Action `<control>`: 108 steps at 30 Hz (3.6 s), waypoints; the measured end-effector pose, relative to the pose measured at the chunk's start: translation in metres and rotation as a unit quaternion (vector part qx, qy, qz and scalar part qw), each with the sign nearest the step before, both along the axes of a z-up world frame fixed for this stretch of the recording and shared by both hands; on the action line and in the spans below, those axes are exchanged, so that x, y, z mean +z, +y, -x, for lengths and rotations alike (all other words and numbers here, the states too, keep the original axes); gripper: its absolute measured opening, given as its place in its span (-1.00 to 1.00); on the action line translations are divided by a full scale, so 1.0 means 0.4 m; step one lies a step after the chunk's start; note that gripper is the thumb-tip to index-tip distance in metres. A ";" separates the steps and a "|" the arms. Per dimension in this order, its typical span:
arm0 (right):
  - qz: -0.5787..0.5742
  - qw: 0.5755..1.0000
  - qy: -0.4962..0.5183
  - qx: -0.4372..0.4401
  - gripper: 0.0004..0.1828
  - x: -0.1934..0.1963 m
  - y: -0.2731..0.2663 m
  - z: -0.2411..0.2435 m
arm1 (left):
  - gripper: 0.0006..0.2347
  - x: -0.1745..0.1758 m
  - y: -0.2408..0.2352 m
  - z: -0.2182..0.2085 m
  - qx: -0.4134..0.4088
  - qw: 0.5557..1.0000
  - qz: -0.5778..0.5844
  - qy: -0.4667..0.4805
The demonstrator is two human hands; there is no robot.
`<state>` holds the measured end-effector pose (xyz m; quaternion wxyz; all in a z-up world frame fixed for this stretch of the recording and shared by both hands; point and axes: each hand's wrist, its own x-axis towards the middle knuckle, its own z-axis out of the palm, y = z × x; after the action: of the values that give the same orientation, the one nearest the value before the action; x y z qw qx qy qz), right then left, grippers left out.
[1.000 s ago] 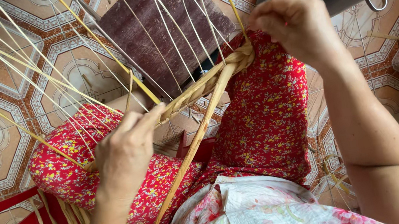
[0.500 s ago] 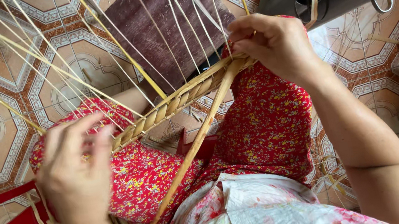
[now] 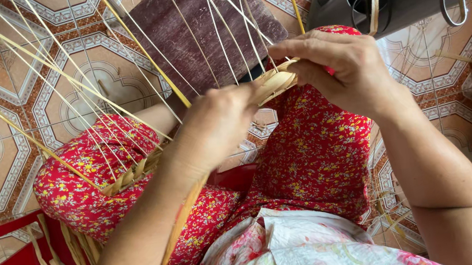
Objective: The person weaves a basket by hand, interlacing thin, flexible strips of dried plant material through a vertical framework of staves. They work on their lap, repeatedly pulling new strips through the structure to form a tight, braided pattern.
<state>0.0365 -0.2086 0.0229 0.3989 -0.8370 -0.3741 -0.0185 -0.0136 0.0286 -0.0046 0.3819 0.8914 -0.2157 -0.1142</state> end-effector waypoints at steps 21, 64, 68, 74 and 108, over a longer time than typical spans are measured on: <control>0.046 0.997 0.043 0.044 -0.80 -0.075 0.050 0.000 | -0.76 -0.066 0.065 -0.052 0.137 0.893 0.343 0.257; -0.212 0.931 0.257 -0.150 -0.87 -0.102 0.029 0.036 | -0.97 -0.029 0.628 0.351 0.524 0.827 0.071 -0.190; -0.211 0.937 0.245 -0.134 -0.89 -0.112 0.031 0.036 | -0.96 -0.165 0.890 0.482 0.615 0.783 -0.092 -0.019; -0.186 0.946 0.230 -0.133 -0.90 -0.135 0.017 0.023 | -0.90 -0.399 0.974 0.570 0.646 0.720 -0.177 0.181; -0.206 0.936 0.215 -0.189 -0.84 -0.038 0.038 0.045 | -0.91 0.082 0.043 0.090 0.138 0.956 0.190 -0.177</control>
<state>0.0185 -0.1934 0.0075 0.6229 -0.7755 -0.1026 0.0100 -0.0497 0.0459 0.0281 0.5118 0.8295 -0.1725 0.1426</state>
